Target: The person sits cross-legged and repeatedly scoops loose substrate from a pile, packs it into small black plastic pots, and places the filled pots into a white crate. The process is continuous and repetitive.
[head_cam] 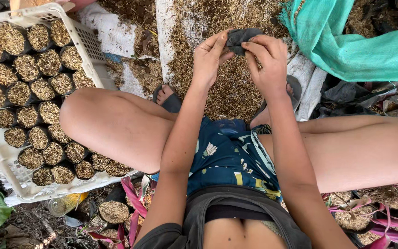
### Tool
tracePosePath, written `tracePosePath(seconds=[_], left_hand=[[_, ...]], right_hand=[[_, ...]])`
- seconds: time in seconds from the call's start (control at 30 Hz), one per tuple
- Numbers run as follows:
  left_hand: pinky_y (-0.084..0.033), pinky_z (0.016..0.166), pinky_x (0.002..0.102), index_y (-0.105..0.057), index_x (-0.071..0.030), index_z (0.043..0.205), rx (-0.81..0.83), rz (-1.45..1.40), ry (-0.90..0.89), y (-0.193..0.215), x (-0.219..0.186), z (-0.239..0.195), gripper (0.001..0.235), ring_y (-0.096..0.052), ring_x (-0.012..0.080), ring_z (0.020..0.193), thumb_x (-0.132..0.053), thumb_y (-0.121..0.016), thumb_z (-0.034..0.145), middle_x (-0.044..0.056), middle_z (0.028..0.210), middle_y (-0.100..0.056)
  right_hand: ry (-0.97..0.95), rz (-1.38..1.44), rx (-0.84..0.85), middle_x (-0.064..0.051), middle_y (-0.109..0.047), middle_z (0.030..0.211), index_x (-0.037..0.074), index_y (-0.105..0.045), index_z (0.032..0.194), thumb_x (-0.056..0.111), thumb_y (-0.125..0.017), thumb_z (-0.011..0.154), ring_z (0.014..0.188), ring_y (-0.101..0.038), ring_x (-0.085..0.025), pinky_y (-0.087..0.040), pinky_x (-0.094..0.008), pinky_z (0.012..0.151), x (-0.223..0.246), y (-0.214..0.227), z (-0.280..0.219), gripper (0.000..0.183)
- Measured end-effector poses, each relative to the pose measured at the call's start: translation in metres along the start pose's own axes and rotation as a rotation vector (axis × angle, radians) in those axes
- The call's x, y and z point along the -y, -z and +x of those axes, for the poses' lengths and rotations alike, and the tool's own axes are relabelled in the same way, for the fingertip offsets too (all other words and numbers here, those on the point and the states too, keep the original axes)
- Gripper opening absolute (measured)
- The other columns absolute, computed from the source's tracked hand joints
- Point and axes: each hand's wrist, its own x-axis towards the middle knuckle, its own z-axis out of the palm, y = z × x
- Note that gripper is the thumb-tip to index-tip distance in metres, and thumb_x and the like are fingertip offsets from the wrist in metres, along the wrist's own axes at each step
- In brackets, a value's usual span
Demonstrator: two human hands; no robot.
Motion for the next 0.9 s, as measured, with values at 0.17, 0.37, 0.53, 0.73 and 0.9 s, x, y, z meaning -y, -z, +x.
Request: tracePosePath(seconds=[0.17, 0.37, 0.53, 0.73, 0.9], left_hand=[[-0.068, 0.081, 0.033, -0.071, 0.002, 0.131, 0.026, -0.035, 0.034, 0.012, 0.0, -0.005, 0.035, -0.07, 0.015, 0.092, -0.023, -0.067, 0.108, 0.011, 0.107, -0.074], [-0.069, 0.077, 0.029, -0.065, -0.01, 0.133, 0.135, 0.153, 0.119, 0.013, -0.009, -0.015, 0.043, -0.075, 0.0158, 0.104, -0.038, -0.057, 0.101, 0.003, 0.122, -0.073], [-0.068, 0.073, 0.029, -0.071, -0.008, 0.125, 0.08, 0.225, 0.129, 0.014, -0.007, -0.014, 0.04, -0.075, 0.0169, 0.101, -0.04, -0.061, 0.103, 0.006, 0.109, -0.075], [-0.069, 0.068, 0.029, -0.074, -0.006, 0.117, -0.006, 0.111, 0.137, 0.021, 0.012, -0.004, 0.039, -0.074, 0.0115, 0.088, -0.04, -0.063, 0.102, 0.006, 0.101, -0.075], [-0.06, 0.061, 0.026, -0.077, -0.006, 0.114, 0.048, 0.037, 0.035, 0.028, 0.022, 0.004, 0.027, -0.07, 0.0093, 0.081, -0.029, -0.07, 0.1, 0.005, 0.097, -0.076]], right_hand=[[0.053, -0.102, 0.02, -0.006, -0.065, 0.119, 0.01, -0.074, 0.121, 0.001, -0.082, 0.095, 0.113, -0.063, -0.026, -0.046, -0.041, 0.096, -0.001, 0.003, 0.005, 0.028], [0.021, -0.173, 0.08, -0.008, -0.067, 0.123, 0.011, -0.073, 0.107, 0.006, -0.085, 0.086, 0.116, -0.061, -0.031, -0.046, -0.043, 0.1, -0.002, 0.0, 0.013, 0.025], [0.0, -0.016, 0.146, -0.009, -0.069, 0.128, 0.006, -0.068, 0.113, 0.006, -0.084, 0.09, 0.118, -0.063, -0.032, -0.049, -0.045, 0.104, 0.0, -0.01, 0.01, 0.028], [-0.094, 0.054, 0.161, -0.015, -0.073, 0.116, 0.002, -0.065, 0.119, 0.001, -0.08, 0.091, 0.104, -0.071, -0.034, -0.058, -0.043, 0.09, -0.003, -0.021, 0.002, 0.031], [-0.253, 0.324, 0.096, -0.013, -0.077, 0.114, -0.001, -0.069, 0.11, -0.001, -0.079, 0.092, 0.103, -0.079, -0.025, -0.061, -0.034, 0.092, -0.003, -0.032, -0.003, 0.02]])
